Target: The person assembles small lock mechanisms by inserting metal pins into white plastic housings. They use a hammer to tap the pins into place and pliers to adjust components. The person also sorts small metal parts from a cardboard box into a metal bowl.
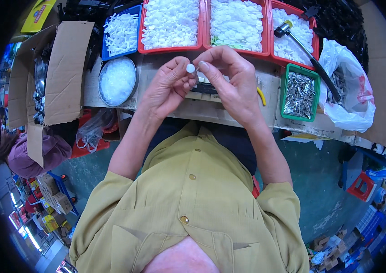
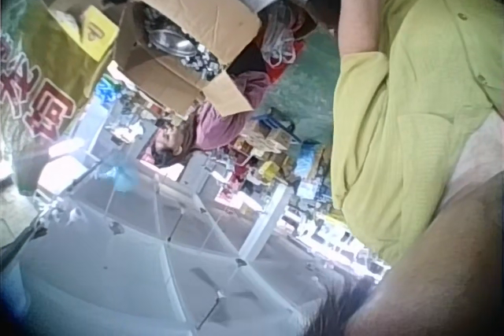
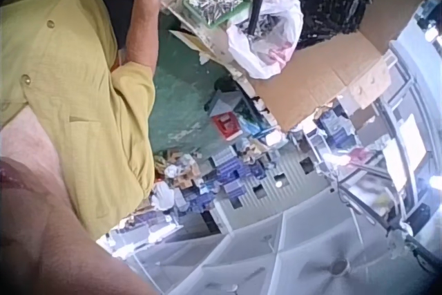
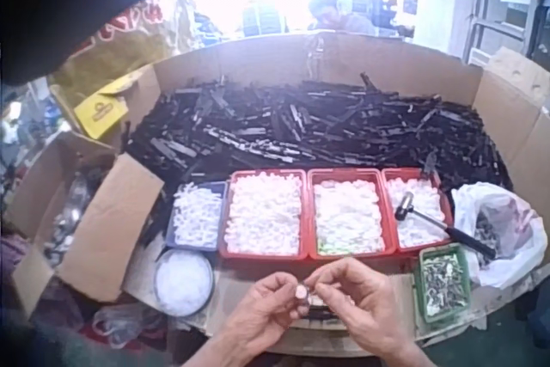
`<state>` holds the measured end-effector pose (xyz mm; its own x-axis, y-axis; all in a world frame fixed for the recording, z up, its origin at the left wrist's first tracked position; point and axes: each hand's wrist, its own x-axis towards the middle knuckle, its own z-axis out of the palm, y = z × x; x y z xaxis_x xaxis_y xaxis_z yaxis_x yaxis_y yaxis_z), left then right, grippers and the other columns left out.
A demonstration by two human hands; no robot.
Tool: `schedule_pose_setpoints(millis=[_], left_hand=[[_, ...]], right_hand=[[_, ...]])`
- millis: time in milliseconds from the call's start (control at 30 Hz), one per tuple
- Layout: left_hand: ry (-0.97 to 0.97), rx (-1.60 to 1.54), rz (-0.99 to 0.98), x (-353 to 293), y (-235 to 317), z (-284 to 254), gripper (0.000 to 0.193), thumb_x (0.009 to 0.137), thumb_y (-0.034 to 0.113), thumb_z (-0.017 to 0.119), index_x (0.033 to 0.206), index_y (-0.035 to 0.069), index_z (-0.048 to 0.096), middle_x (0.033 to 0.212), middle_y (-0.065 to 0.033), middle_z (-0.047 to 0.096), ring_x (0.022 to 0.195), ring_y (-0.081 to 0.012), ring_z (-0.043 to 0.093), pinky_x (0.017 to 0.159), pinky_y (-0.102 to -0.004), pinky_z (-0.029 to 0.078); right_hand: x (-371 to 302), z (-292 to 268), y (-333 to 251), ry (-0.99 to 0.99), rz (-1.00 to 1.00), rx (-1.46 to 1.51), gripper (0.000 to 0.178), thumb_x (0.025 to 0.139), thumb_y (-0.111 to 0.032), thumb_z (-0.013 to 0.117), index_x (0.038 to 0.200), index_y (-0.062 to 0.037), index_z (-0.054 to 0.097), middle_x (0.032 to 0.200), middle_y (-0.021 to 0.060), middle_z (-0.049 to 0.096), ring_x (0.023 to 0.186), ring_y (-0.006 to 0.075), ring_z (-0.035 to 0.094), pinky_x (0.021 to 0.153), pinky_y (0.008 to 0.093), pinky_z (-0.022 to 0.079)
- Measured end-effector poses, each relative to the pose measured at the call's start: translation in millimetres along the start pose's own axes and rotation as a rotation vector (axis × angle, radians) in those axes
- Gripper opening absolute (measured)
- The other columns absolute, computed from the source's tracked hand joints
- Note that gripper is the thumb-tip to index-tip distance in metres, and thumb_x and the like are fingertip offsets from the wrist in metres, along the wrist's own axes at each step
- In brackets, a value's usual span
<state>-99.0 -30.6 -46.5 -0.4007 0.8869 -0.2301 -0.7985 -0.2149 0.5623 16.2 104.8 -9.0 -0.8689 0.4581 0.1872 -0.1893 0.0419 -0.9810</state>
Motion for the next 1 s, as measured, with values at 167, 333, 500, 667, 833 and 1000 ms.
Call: schedule_pose_setpoints(millis=[167,333,500,667,833,1000], left_hand=[[-0.027,-0.126,-0.029,-5.6,-10.9,1.4,0.015,0.093,0.019,0.069,0.097,0.005,0.063,0.087,-0.0006,0.062,0.075,-0.0089,0.06,0.063,-0.0155,0.052],[-0.029,-0.164,-0.034,-8.4,-10.9,-0.5,0.014,0.093,0.016,0.068,0.099,0.005,0.064,0.088,-0.0017,0.064,0.075,-0.0093,0.062,0.064,-0.0161,0.053],[-0.031,-0.229,-0.027,-11.1,-10.5,-6.6,0.014,0.093,0.012,0.067,0.104,0.004,0.063,0.092,-0.0049,0.066,0.08,-0.0124,0.066,0.071,-0.0191,0.058],[0.019,-0.211,-0.013,-16.7,-10.3,-6.2,0.017,0.093,0.009,0.066,0.109,0.004,0.062,0.096,-0.0082,0.067,0.081,-0.0139,0.067,0.071,-0.0199,0.058],[-0.029,-0.101,0.027,-18.6,-13.9,-3.0,0.023,0.092,0.008,0.067,0.114,0.003,0.061,0.093,-0.0092,0.069,0.08,-0.0138,0.066,0.066,-0.0202,0.054],[-0.064,0.07,0.085,-22.8,-14.1,9.1,0.027,0.092,0.005,0.067,0.118,0.0,0.062,0.094,-0.0078,0.07,0.078,-0.012,0.067,0.07,-0.0219,0.054]], right_hand=[[-2.9,8.7,0.3,0.033,-0.008,0.011,0.01,0.095,-0.008,0.062,0.098,0.0015,0.063,0.091,0.0037,0.066,0.084,0.0081,0.062,0.075,0.0241,0.051],[-4.1,13.9,3.5,0.046,-0.02,-0.04,0.01,0.094,-0.008,0.063,0.098,0.0013,0.063,0.09,0.0034,0.065,0.081,0.0082,0.062,0.072,0.0239,0.051],[-3.8,17.3,6.2,0.044,-0.038,-0.194,0.01,0.091,-0.009,0.066,0.095,-0.0003,0.064,0.088,0.003,0.066,0.08,0.0104,0.062,0.071,0.0268,0.049],[-5.2,14.8,8.4,0.083,-0.029,-0.282,0.011,0.087,-0.01,0.07,0.093,-0.0019,0.066,0.088,0.0036,0.067,0.082,0.0134,0.063,0.071,0.0289,0.047],[-16.5,8.5,6.6,0.092,-0.17,-0.322,0.01,0.082,0.0,0.072,0.09,0.0003,0.066,0.086,0.0066,0.067,0.08,0.0162,0.065,0.07,0.0301,0.049],[-21.3,0.9,6.3,0.056,-0.212,-0.378,0.01,0.08,0.005,0.071,0.089,0.0026,0.065,0.085,0.0098,0.066,0.078,0.0195,0.065,0.069,0.0313,0.05]])
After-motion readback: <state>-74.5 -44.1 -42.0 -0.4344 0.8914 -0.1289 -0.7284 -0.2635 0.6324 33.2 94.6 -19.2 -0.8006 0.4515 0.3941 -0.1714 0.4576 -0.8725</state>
